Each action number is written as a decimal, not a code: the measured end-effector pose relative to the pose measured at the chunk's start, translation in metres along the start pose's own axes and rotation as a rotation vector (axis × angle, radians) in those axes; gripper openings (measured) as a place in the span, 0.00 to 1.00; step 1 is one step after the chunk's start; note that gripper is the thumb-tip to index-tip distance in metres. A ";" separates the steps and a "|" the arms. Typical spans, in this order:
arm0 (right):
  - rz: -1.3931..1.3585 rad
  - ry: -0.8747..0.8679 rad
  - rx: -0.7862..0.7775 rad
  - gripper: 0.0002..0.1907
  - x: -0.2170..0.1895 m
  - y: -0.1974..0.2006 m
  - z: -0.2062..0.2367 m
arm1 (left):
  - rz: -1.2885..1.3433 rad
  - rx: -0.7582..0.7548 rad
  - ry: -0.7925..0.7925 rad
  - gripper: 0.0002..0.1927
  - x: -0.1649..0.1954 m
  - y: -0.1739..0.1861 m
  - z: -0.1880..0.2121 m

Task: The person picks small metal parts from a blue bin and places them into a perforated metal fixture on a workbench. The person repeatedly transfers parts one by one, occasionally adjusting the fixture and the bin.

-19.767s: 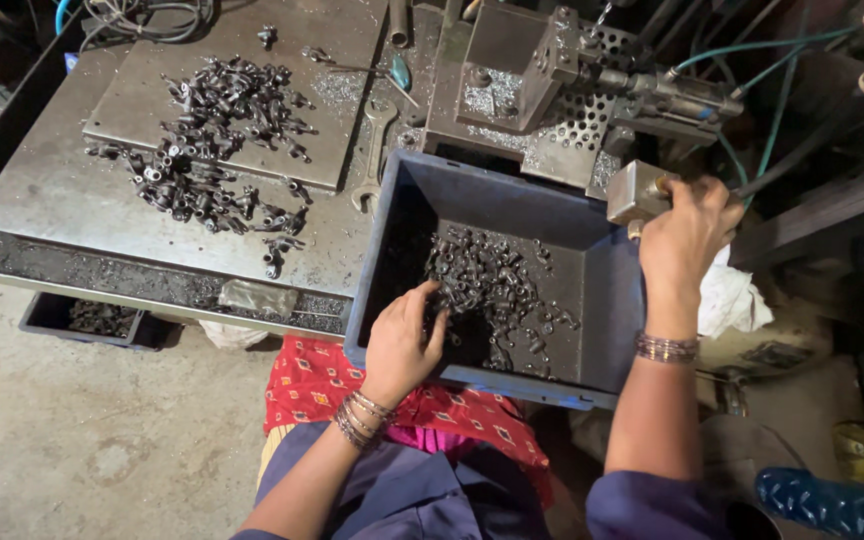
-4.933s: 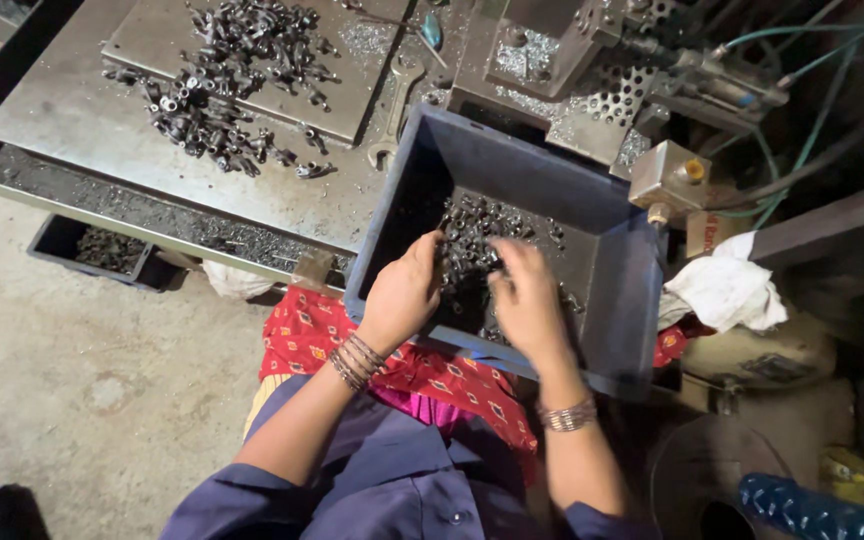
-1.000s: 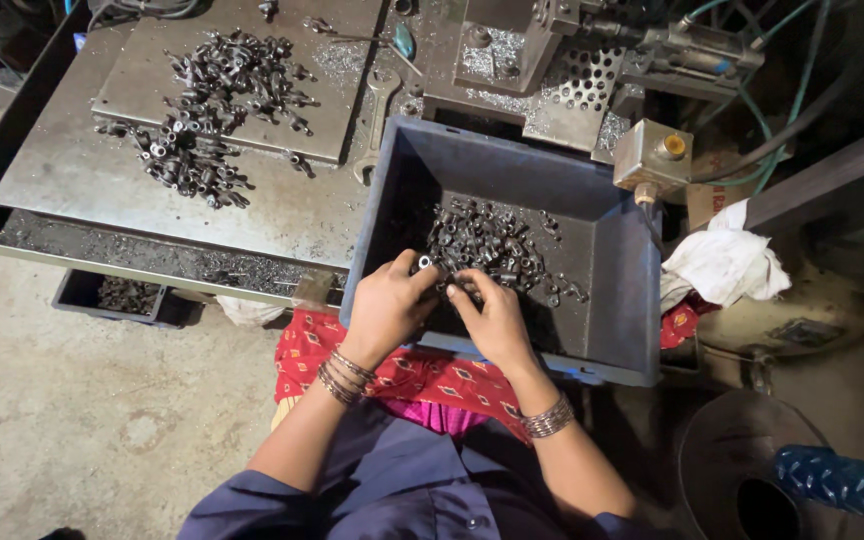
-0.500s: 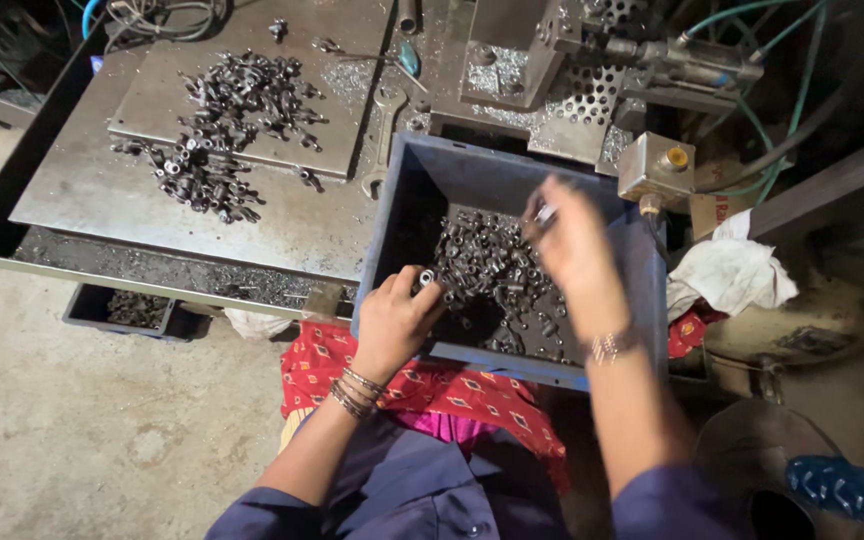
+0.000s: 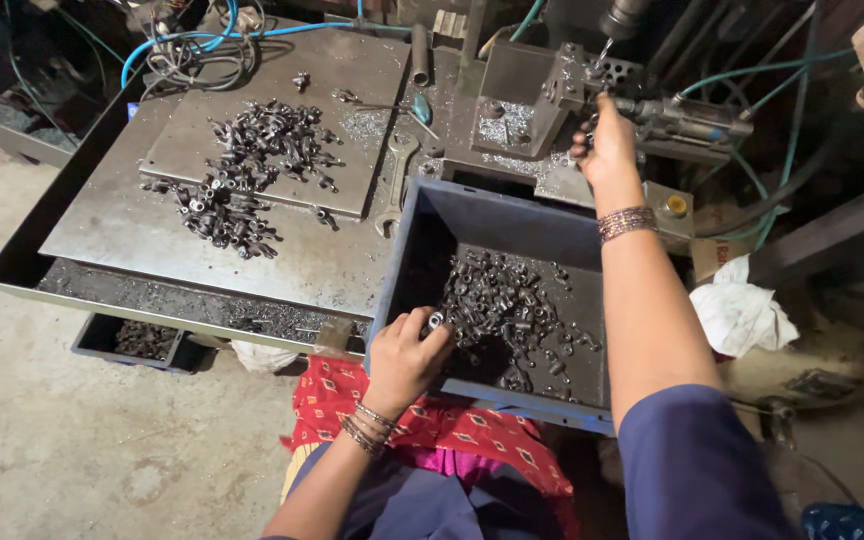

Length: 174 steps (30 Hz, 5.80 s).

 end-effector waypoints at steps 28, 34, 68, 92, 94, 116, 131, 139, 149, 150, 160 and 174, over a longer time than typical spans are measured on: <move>0.820 0.282 -0.155 0.14 -0.010 0.053 0.085 | 0.043 -0.012 0.035 0.10 0.003 0.001 0.004; 0.144 0.449 -0.251 0.15 -0.012 0.039 0.027 | 0.039 -0.017 0.033 0.12 0.002 0.002 0.004; 1.591 1.008 0.210 0.16 -0.048 0.120 0.179 | 0.130 -0.167 0.199 0.12 -0.006 -0.005 -0.005; 0.628 0.340 -0.539 0.10 0.163 0.032 0.302 | 0.351 -0.455 0.117 0.58 -0.011 -0.024 -0.006; 0.651 0.517 -0.560 0.07 0.160 0.038 0.300 | 0.357 -0.451 0.079 0.58 -0.010 -0.022 -0.006; -0.073 -0.259 -0.360 0.13 0.187 0.074 0.283 | 0.344 -0.395 0.186 0.21 -0.009 -0.008 -0.010; 0.094 -0.332 -0.301 0.09 0.183 0.066 0.295 | 0.375 -0.295 0.276 0.25 -0.012 -0.003 -0.011; 0.133 -0.354 -0.307 0.10 0.188 0.066 0.294 | 0.396 -0.329 0.308 0.23 -0.012 -0.001 -0.013; 0.192 -0.365 -0.287 0.10 0.196 0.070 0.290 | 0.356 -0.346 0.279 0.19 -0.011 -0.002 -0.016; 0.197 -0.358 -0.293 0.10 0.196 0.070 0.290 | 0.358 -0.343 0.274 0.19 -0.011 -0.001 -0.016; 0.229 -0.339 -0.371 0.10 0.193 0.065 0.292 | 0.366 -0.332 0.270 0.18 -0.010 0.001 -0.018; 0.235 -0.318 -0.375 0.10 0.194 0.067 0.291 | 0.377 -0.329 0.273 0.18 -0.011 0.000 -0.017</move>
Point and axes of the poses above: each hand's wrist, its own z-axis away from the middle knuckle, its own y-axis out of the back of the hand, x = y × z, the point moved 4 cm from there along -z, towards the middle knuckle, and after that the axes turned 9 degrees about -z, right-handed, at the moved point
